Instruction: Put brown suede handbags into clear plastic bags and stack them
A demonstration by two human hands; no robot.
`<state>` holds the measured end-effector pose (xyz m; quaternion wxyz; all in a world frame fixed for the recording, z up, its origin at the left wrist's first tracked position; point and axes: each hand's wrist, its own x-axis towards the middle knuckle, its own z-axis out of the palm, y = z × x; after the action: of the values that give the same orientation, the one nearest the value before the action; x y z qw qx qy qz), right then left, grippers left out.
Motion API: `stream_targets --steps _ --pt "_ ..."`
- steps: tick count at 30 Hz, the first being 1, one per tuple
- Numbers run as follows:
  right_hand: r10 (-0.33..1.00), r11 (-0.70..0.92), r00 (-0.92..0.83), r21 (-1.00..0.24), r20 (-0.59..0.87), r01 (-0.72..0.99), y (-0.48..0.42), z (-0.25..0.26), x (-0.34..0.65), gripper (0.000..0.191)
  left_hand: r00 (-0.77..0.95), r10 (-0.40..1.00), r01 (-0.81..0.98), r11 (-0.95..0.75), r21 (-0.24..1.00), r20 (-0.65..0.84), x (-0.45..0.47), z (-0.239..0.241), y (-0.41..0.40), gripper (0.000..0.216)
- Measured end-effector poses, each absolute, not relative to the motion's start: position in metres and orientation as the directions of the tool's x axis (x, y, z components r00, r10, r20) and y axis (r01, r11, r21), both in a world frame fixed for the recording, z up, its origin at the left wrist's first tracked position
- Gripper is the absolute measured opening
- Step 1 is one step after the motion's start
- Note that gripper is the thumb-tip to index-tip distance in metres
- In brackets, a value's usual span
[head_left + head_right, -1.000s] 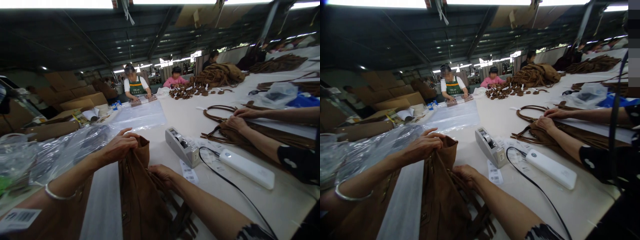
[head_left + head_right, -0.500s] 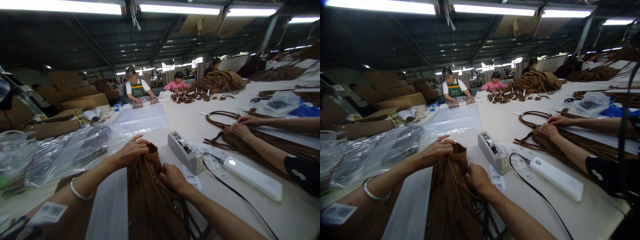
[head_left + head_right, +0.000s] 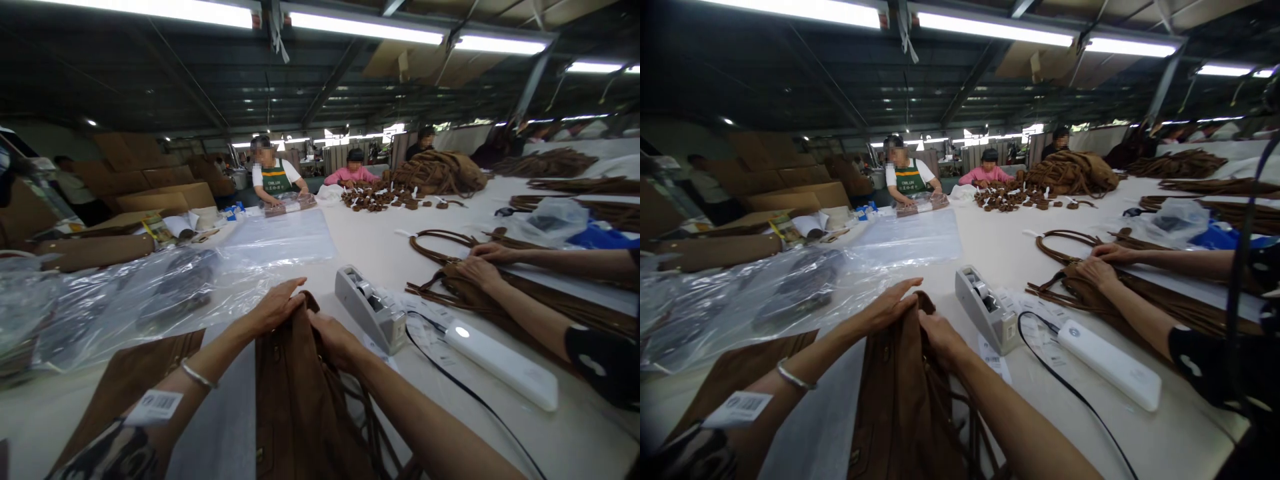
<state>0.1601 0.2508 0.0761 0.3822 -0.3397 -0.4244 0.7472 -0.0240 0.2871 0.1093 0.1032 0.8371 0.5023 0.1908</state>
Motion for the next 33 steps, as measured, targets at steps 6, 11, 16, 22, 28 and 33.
stream_targets --steps 6,11,16,22,28,33 --pt "0.811 -0.513 -0.475 -0.805 -0.341 -0.297 0.248 0.066 0.168 0.057 0.361 0.913 0.786 -0.408 0.465 0.190 -0.022 0.079 0.291 0.043" --pt "0.734 -0.501 -0.660 -0.786 -0.162 -0.363 0.231 0.063 0.168 0.057 0.427 0.902 0.815 -0.415 0.404 0.065 -0.010 0.085 0.304 0.034" --pt "0.774 -0.529 -0.578 -0.766 -0.258 -0.366 0.226 0.050 0.160 0.054 0.363 0.928 0.901 -0.329 0.282 -0.079 0.005 0.076 0.314 0.034" --pt "0.815 -0.454 -0.411 -0.891 -0.409 -0.016 0.199 0.061 0.192 0.038 0.261 0.965 0.923 -0.245 0.297 -0.014 0.004 0.053 0.315 0.043" --pt "0.804 -0.447 -0.387 -0.888 -0.452 0.110 0.182 0.063 0.205 0.033 0.234 0.972 0.917 -0.220 0.332 -0.004 0.003 0.046 0.320 0.046" --pt "0.715 -0.612 -0.385 -0.788 -0.584 0.059 0.185 0.051 0.209 0.033 0.198 0.979 0.916 -0.203 0.347 0.050 0.006 0.042 0.317 0.049"
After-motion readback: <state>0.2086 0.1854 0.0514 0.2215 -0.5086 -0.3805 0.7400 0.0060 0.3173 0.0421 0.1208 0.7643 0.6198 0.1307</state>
